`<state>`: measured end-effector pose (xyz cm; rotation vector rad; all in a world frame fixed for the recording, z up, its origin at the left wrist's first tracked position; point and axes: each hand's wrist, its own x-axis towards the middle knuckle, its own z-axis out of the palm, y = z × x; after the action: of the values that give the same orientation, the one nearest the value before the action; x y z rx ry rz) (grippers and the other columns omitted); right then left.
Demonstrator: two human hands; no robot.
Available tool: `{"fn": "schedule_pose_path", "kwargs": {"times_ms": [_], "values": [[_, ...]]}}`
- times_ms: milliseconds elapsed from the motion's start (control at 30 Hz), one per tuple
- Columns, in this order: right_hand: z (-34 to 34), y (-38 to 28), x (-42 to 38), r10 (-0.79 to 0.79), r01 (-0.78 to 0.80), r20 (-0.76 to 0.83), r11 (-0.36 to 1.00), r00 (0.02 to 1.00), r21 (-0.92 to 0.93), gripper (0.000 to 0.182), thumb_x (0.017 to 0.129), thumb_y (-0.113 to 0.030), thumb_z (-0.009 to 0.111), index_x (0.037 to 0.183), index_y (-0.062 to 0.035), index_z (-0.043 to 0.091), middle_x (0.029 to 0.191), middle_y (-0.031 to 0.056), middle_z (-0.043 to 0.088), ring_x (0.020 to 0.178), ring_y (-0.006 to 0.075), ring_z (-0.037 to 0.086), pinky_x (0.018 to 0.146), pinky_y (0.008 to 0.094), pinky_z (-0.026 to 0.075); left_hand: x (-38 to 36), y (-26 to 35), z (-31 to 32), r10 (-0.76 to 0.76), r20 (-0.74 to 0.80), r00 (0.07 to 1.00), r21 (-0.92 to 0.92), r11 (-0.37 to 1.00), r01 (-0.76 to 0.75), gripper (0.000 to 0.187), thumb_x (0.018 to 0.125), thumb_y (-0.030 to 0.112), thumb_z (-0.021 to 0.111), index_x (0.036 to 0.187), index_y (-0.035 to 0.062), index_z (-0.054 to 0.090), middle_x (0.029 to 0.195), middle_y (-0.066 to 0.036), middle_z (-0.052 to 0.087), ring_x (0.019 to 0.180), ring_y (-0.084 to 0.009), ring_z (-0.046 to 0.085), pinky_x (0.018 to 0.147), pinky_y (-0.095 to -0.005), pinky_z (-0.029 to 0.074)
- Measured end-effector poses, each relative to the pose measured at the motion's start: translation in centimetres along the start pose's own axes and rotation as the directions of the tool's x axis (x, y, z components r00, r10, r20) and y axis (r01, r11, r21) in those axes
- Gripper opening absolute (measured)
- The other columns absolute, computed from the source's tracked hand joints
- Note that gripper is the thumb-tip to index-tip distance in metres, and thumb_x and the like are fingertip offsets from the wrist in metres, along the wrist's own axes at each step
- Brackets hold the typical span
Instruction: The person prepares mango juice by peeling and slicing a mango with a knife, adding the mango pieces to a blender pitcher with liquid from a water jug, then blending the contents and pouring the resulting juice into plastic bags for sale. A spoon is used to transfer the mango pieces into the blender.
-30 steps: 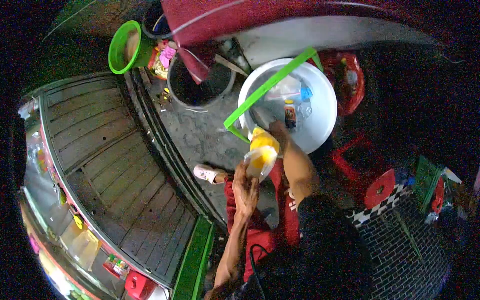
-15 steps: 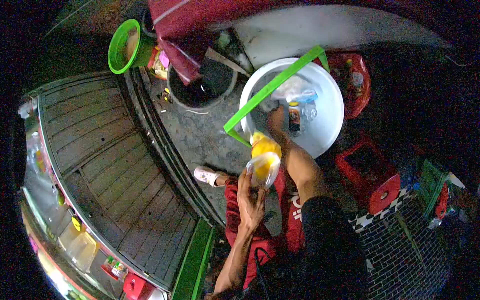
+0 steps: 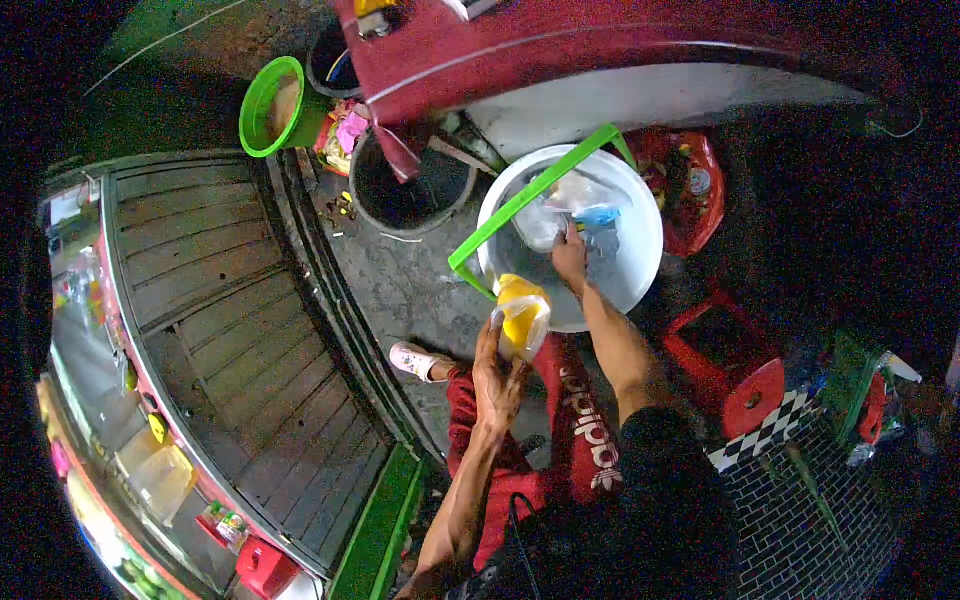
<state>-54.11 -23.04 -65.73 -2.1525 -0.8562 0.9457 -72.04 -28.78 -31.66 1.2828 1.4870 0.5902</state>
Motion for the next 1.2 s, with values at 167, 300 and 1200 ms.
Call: {"fn": "schedule_pose_path", "kwargs": {"times_ms": [167, 300, 1200], "values": [[-11.2, -10.0, -2.8, 0.023, 0.033, 0.294, 0.983, 0.955, -0.183, 0.046, 0.094, -0.018, 0.049, 0.137, -0.0024, 0.042, 0.111, 0.0256, 0.060, 0.087, 0.0329, 0.066, 0.068, 0.0396, 0.054, 0.2, 0.4, 0.4, -0.035, -0.027, 0.999, -0.086, 0.996, 0.033, 0.071, 0.079, -0.011, 0.058, 0.144, 0.0085, 0.035, 0.140, -0.018, 0.040, 0.122, -0.0302, 0.049, 0.097, -0.0351, 0.045], [-17.9, -12.0, -3.7, 0.056, -0.012, 0.469, 0.995, 0.881, -0.096, 0.046, 0.094, -0.017, 0.049, 0.135, 0.0039, 0.041, 0.114, 0.0258, 0.059, 0.080, 0.0312, 0.067, 0.069, 0.0360, 0.057, 0.1, 0.7, 0.1, -0.092, -0.018, 0.996, -0.111, 0.990, 0.090, 0.071, 0.079, -0.010, 0.059, 0.143, 0.0058, 0.034, 0.139, -0.019, 0.040, 0.123, -0.0337, 0.047, 0.101, -0.0372, 0.042], [-26.3, -37.0, -16.2, -0.348, 0.722, 0.637, 0.232, 0.688, -0.652, 0.027, 0.079, -0.011, 0.052, 0.097, 0.0056, 0.064, 0.074, 0.0229, 0.066, 0.068, 0.0355, 0.066, 0.061, 0.0465, 0.052, -0.4, 1.1, -0.1, 0.036, -0.059, 0.998, 0.124, 0.992, -0.028, 0.077, 0.073, -0.003, 0.059, 0.142, 0.0012, 0.026, 0.146, -0.022, 0.027, 0.124, -0.0456, 0.042, 0.100, -0.0449, 0.044]]}}
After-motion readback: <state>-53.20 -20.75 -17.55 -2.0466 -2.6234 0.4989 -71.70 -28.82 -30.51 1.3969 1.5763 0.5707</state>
